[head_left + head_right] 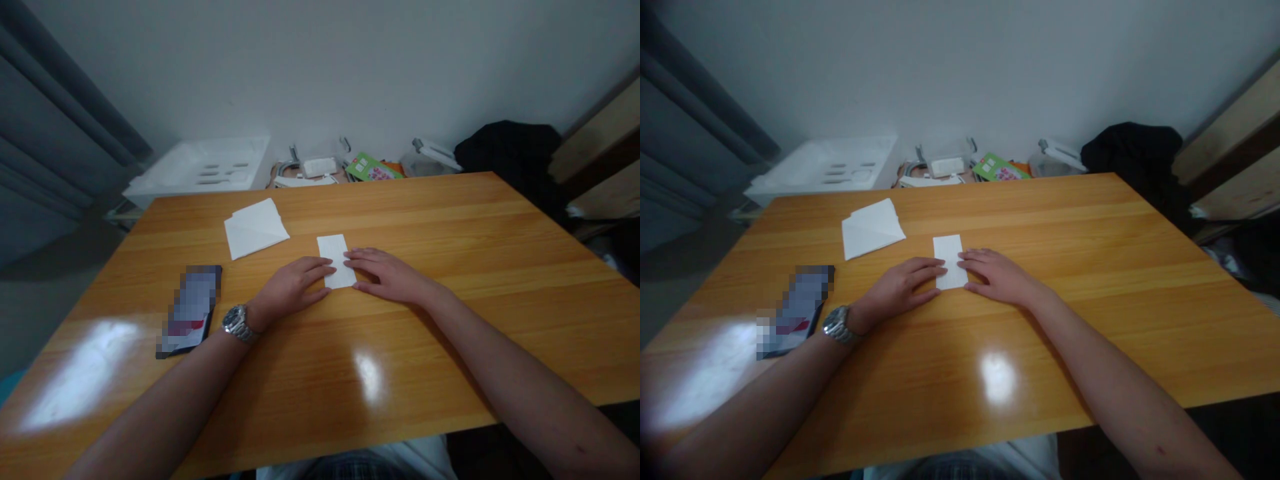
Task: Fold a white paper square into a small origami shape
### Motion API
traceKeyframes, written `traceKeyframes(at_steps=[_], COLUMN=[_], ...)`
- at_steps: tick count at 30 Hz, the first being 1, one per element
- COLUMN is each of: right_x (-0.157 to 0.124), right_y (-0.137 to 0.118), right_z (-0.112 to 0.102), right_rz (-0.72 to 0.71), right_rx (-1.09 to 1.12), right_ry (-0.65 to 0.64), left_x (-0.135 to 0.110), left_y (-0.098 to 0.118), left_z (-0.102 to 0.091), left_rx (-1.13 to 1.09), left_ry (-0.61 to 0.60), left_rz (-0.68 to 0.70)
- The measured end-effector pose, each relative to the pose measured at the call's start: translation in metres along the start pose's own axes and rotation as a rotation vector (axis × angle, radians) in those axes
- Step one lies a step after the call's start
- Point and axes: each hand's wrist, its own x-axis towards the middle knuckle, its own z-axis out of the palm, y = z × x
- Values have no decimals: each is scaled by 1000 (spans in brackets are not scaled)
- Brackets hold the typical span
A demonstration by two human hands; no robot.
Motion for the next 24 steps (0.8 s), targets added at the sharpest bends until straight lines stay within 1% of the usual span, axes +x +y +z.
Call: traceKeyframes(at_steps=[4, 10, 18, 24], right_x=[1, 2, 2, 1], right_y=[-1, -4, -8, -8], right_z=[-1, -2, -3, -2], right_rz=[5, -20, -10, -2], right_rx=[8, -7, 9, 29], right_ry=[4, 11, 34, 40], left_x=[1, 3, 5, 6], left_y=[1, 5, 7, 9], left_z=[-2, -3, -2, -1], left_rx=[23, 58, 95, 104], left_ry=[-33, -47, -48, -10], left_rz=[0, -15, -14, -10])
